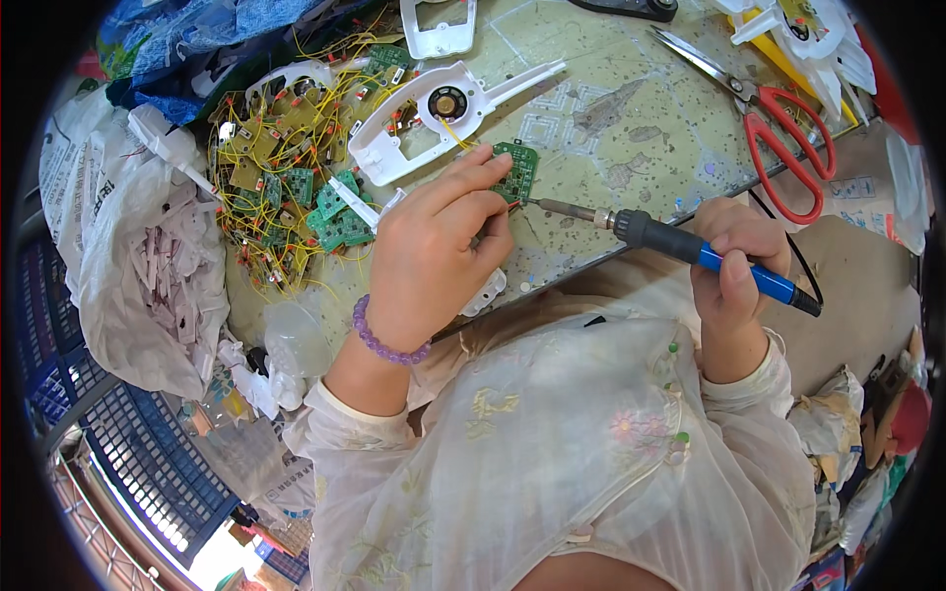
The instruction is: Soldering wires to small green circuit boards and assembling them into white plastic electronic housings.
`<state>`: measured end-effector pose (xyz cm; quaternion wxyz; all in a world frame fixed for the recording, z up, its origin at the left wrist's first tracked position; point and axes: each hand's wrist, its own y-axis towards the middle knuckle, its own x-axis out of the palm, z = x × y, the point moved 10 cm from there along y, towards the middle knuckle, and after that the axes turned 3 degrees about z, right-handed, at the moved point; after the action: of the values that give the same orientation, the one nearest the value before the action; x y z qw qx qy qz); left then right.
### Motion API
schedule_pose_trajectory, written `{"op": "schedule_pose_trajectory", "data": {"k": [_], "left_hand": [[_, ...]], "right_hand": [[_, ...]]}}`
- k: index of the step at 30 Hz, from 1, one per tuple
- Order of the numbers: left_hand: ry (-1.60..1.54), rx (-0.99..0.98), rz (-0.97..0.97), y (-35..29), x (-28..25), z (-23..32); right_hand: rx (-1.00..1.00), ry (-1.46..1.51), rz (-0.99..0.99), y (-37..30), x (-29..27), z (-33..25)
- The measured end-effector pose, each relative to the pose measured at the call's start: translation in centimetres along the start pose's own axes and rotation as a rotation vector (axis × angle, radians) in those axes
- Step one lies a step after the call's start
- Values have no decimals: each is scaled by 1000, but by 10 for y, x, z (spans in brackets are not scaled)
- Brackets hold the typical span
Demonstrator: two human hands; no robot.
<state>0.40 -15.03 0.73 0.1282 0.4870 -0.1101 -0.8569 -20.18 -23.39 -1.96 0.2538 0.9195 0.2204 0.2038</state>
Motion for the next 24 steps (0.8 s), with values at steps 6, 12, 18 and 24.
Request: {"op": "schedule_pose_trajectory", "data": {"k": [6, 12, 18, 24], "left_hand": [[9, -2, 8, -1, -1, 1], [-3, 16, 49, -2, -2, 0], [37, 25, 79, -1, -2, 3], [34, 10, 54, 0, -1, 3]], "right_hand": [[-24, 0, -29, 1, 3, -1], [-47, 14, -68, 0, 4, -1], [-42, 17, -66, 1, 4, -1], [-27, 14, -47, 1, 3, 0]]}}
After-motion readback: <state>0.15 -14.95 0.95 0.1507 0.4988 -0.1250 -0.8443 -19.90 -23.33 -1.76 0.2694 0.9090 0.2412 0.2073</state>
